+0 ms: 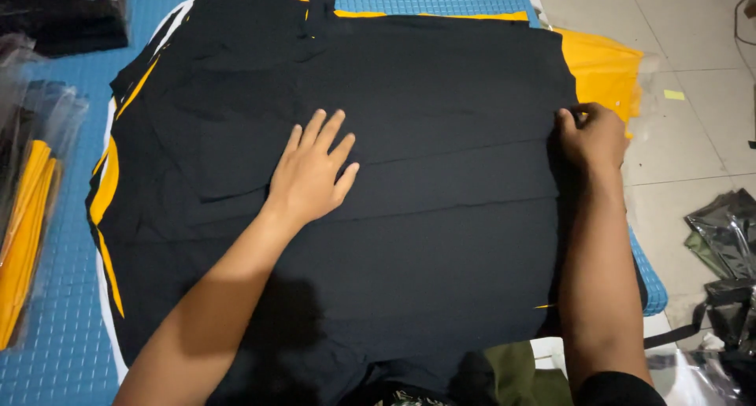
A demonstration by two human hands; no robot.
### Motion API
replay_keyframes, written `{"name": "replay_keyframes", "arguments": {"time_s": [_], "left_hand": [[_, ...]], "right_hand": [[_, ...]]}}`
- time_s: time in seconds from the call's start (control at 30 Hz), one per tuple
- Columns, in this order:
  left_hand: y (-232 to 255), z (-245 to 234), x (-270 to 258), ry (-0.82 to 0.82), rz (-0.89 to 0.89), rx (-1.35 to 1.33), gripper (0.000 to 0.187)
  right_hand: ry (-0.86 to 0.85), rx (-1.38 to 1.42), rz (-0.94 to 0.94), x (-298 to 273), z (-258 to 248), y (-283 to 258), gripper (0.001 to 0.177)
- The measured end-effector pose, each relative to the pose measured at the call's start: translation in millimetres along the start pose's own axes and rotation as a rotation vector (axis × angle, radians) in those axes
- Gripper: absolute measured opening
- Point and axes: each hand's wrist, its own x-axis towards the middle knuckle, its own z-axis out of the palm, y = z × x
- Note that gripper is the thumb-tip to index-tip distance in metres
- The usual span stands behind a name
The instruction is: The person folds a black polo shirt with yellow accents on a blue mat, then places it into a clear plastic bag. The process is repeated for a second shirt.
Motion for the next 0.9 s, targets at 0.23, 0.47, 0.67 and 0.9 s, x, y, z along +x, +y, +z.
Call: {"name": "replay_keyframes", "arguments": {"time_s": [0.23,0.47,0.67,0.9], "left_hand": [[-1.6,4.6,-7.7,0.143,0.085,-0.068,0.024],[-2.5,5.4,-5.8,0.163,-0.008,-0.059,0.018],[-4.3,3.2,-5.1,0.199,0.002,-0.106,0.028],[-9.3,2.4,-6.0,0.133,0.030,-0.162,0.031]], "right_hand": [[-0.044,0.048,0.192,-10.6,-20.1,21.4,0.039],[0.059,0.244,0.095,4.7,-0.8,52.3,0.030],[0.056,0.401,0.210,-2.6,-12.8,43.7,0.026],[0.058,0.366,0.186,-2.0,-12.9,49.5,0.022]]}}
